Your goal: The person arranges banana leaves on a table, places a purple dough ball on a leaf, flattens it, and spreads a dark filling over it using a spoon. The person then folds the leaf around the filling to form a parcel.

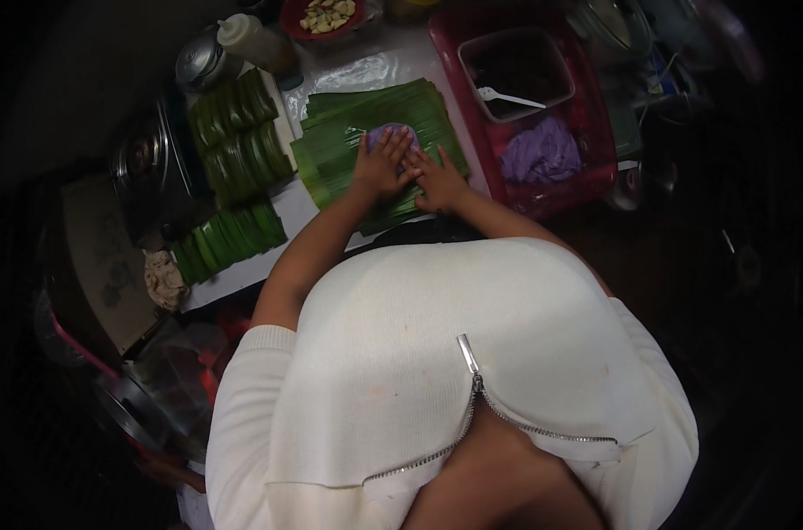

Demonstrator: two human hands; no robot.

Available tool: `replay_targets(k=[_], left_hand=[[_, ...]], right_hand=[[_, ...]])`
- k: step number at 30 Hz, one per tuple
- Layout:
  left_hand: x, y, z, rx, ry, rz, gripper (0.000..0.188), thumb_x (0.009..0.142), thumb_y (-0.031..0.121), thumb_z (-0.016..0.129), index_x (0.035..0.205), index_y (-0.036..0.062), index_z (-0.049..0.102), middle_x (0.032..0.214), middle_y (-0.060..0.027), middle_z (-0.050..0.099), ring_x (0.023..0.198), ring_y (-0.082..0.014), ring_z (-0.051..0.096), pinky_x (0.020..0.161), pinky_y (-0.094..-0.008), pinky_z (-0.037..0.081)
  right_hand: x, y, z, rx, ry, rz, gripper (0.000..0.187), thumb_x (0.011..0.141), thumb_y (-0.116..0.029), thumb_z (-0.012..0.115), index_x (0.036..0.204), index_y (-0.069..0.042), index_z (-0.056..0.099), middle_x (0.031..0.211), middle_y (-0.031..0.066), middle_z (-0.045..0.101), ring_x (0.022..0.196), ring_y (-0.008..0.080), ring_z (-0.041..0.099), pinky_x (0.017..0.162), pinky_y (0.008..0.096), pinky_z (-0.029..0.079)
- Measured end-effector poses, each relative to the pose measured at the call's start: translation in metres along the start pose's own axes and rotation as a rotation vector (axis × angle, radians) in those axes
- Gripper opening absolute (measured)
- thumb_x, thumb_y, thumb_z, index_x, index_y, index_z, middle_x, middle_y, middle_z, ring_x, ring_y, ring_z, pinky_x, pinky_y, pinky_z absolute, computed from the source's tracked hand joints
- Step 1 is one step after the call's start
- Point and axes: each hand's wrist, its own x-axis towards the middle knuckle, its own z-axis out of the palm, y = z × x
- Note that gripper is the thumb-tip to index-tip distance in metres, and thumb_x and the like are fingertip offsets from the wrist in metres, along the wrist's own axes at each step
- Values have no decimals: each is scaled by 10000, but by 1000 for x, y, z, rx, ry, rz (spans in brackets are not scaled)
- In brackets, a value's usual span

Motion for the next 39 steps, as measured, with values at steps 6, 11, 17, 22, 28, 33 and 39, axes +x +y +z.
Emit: replay_targets(k=[6, 11, 17, 22, 28, 33, 39], left_hand=[[-11, -21, -3, -265, 73, 2, 685, 896, 548, 366, 1435, 134, 277, 1499, -54, 253, 1387, -243, 225, 1079, -604, 70], [-17, -6, 15, -94, 170, -53, 718, 878, 576, 384, 1408, 95, 328, 1494, -67, 261, 1387, -251, 222, 1089, -585, 63], [-5, -5, -8, -91, -5, -99, 732, 873, 596, 368, 1412, 103, 323, 1499, -63, 252, 1390, -245, 213, 1092, -584, 52], [-14, -7, 4, -112, 84, -54, 733, 874, 610, 343, 1424, 126, 304, 1502, -50, 248, 1393, -234, 206, 1087, -596, 51], [-10, 7, 5, -65, 53, -103, 710, 887, 583, 355, 1429, 129, 290, 1488, -55, 281, 1386, -246, 229, 1079, -602, 60], [-13, -14, -16, -373, -39, -134, 703, 878, 617, 322, 1385, 133, 379, 1466, -97, 318, 1376, -270, 248, 1082, -600, 73], [-55, 23, 21, -77, 74, -197, 769, 844, 673, 328, 1427, 171, 310, 1528, -76, 154, 1409, -291, 124, 1034, -674, 43]], right_hand=[[0, 7, -5, 183, 140, -22, 760, 783, -372, 500, 1432, -69, 245, 1507, 124, 193, 1411, 258, 133, 1106, 558, 50], [-3, -1, 0, 42, 147, -2, 762, 771, -345, 530, 1430, -77, 254, 1513, 122, 167, 1407, 247, 151, 1108, 551, 71], [1, 2, -9, 149, 100, 38, 781, 754, -324, 553, 1429, -67, 254, 1508, 118, 186, 1402, 255, 162, 1108, 545, 87], [7, 1, -4, 9, 309, 103, 779, 753, -332, 548, 1428, -71, 262, 1505, 103, 202, 1400, 254, 166, 1105, 560, 64], [10, 3, 0, 61, 249, 138, 733, 781, -328, 510, 1427, -82, 266, 1497, 107, 233, 1402, 253, 160, 1098, 572, 58], [10, 17, 0, 448, 477, 228, 691, 800, -315, 495, 1418, -90, 280, 1507, 89, 213, 1405, 250, 156, 1096, 580, 52], [8, 2, 4, 68, 163, 13, 772, 806, -433, 505, 1454, -145, 201, 1528, 47, 160, 1417, 223, 112, 1093, 588, 21]])
